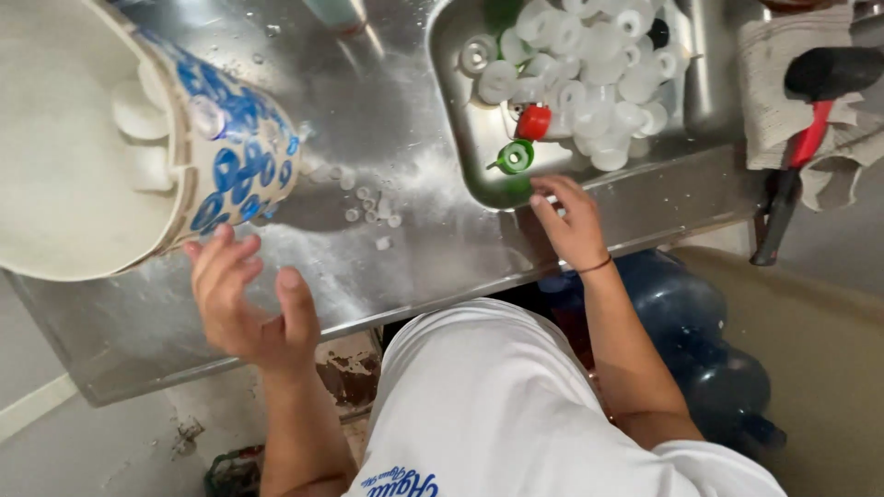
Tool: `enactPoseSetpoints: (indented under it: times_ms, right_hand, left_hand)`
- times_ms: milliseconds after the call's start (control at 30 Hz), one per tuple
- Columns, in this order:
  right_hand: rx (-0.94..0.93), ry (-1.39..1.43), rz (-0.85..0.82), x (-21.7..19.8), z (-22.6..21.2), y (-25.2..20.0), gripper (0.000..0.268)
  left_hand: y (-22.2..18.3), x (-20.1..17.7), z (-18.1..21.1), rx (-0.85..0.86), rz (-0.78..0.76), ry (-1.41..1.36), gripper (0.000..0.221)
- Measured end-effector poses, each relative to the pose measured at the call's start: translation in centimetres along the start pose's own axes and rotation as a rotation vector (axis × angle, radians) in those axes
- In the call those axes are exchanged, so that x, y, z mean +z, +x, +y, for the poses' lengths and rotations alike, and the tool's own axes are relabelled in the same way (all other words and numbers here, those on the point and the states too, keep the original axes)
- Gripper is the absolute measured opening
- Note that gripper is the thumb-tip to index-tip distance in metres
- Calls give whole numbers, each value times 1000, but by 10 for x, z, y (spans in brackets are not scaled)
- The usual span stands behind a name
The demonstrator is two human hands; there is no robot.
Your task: Washing and sorting plastic water bottle caps in a sink and placing them into a bucket for reuse or processing.
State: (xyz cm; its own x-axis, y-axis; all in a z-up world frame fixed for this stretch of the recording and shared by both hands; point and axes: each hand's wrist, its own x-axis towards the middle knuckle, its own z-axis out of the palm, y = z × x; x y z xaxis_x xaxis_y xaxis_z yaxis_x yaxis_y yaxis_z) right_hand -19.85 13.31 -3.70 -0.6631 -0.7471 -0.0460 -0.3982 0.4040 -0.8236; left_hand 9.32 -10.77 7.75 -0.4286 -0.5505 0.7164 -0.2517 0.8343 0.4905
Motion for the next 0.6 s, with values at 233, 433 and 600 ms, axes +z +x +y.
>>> enactPoseSetpoints:
  times_ms: [233, 433, 600]
  right_hand:
    - [8, -518, 47, -49, 119, 94, 33]
    - [-288, -475, -317, -69, 110, 107, 13]
    - [-269, 227, -793, -32, -34, 69, 11]
  left_hand:
    - [-5, 103, 94, -285, -468, -341, 19]
    - [-59, 157, 118, -404, -592, -393, 30]
    - [-85, 155, 103, -1187, -577, -797, 113]
